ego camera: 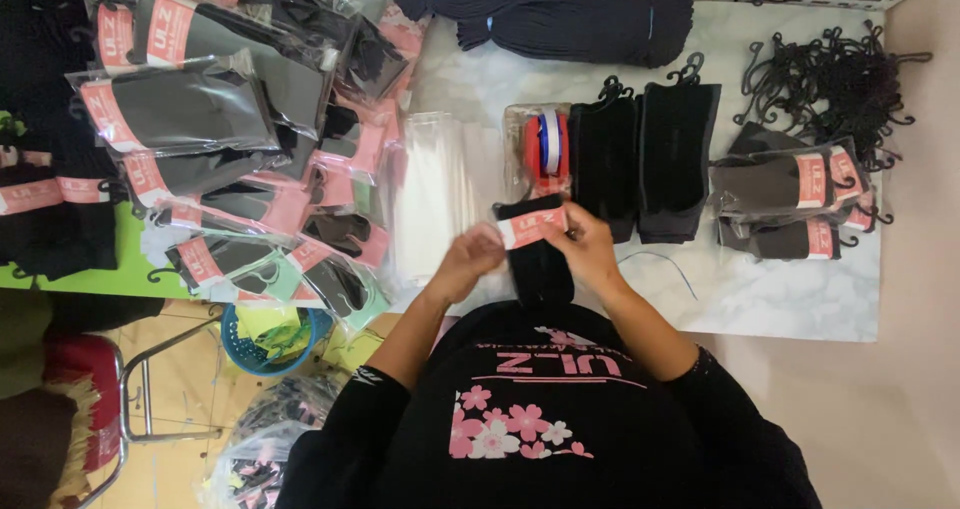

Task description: The person is manually packaging black garments into clear plastic sleeves at a workspace.

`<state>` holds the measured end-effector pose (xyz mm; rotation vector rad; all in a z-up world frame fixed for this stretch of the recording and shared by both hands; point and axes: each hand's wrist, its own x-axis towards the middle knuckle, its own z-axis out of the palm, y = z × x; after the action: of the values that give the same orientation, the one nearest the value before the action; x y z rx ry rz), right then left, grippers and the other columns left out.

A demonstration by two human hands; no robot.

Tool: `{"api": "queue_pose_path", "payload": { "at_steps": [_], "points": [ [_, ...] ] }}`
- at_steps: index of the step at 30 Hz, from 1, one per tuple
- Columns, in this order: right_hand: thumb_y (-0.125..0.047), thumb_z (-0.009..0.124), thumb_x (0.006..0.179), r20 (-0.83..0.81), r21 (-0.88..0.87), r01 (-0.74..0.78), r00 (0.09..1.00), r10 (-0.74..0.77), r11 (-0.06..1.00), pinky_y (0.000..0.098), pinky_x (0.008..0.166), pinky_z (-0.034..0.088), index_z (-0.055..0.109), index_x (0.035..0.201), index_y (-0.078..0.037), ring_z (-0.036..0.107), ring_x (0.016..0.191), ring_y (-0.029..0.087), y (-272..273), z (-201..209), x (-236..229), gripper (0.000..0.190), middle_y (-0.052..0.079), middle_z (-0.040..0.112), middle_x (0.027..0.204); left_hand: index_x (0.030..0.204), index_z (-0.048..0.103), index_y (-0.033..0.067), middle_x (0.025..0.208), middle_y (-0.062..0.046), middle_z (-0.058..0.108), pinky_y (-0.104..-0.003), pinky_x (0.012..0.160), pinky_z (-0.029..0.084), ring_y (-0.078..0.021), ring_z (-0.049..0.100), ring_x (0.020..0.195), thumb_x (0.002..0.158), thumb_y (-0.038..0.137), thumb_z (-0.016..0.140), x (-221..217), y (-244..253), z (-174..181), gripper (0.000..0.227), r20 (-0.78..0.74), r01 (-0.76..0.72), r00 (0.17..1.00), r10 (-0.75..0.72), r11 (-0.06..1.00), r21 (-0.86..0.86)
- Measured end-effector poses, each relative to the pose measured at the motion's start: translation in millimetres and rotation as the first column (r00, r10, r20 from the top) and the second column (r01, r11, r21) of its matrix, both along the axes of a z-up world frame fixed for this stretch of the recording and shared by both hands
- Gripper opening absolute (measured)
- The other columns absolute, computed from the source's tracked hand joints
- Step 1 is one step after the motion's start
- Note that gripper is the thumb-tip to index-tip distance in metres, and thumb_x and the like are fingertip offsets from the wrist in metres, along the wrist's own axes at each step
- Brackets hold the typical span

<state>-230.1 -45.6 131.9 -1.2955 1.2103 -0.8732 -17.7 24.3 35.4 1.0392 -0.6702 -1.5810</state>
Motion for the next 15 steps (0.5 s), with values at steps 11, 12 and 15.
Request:
{"api": "queue_pose_path", "payload": {
  "at_steps": [11,12,15],
  "points": [
    [-0.003,0.075,0.089,0.110,-0.167,0.034,0.994,-0.015,0.985,0.0303,0.085,0.055,0.054,0.146,-0.005,0.065,0.088,0.016,-6.3,117.6,-38.5,0.061,0.013,0.072,0.100,0.112,0.053,0.0060,0.094,-0.010,0.068,-0.053,0.081,0.065,-0.0317,0.076,0.091,0.108,0.015,0.049,50.8,-59.8,173.4,0.011,-0.091,-0.398,0.917,0.387,0.902,-0.171],
    [-0.001,0.076,0.087,0.140,-0.186,0.024,0.990,0.002,0.982,0.0313,0.082,0.056,0.051,0.145,-0.002,0.067,0.086,0.018,-2.6,123.8,-40.1,0.064,0.014,0.073,0.098,0.106,0.051,0.0072,0.089,-0.008,0.067,-0.052,0.080,0.065,-0.0343,0.077,0.089,0.110,0.017,0.045,58.8,-64.5,161.8,0.012,-0.019,-0.392,0.917,0.397,0.894,-0.218],
    [0.003,0.077,0.083,0.167,-0.245,-0.039,0.983,0.081,0.969,0.0329,0.077,0.057,0.055,0.138,0.000,0.074,0.082,0.021,8.2,126.4,-30.7,0.059,0.015,0.076,0.092,0.093,0.053,0.0092,0.067,-0.004,0.065,-0.026,0.052,0.064,-0.0174,0.073,0.058,0.103,0.027,0.062,45.8,-74.2,208.6,0.022,0.093,-0.568,0.805,0.586,0.806,-0.168]
  ]
}}
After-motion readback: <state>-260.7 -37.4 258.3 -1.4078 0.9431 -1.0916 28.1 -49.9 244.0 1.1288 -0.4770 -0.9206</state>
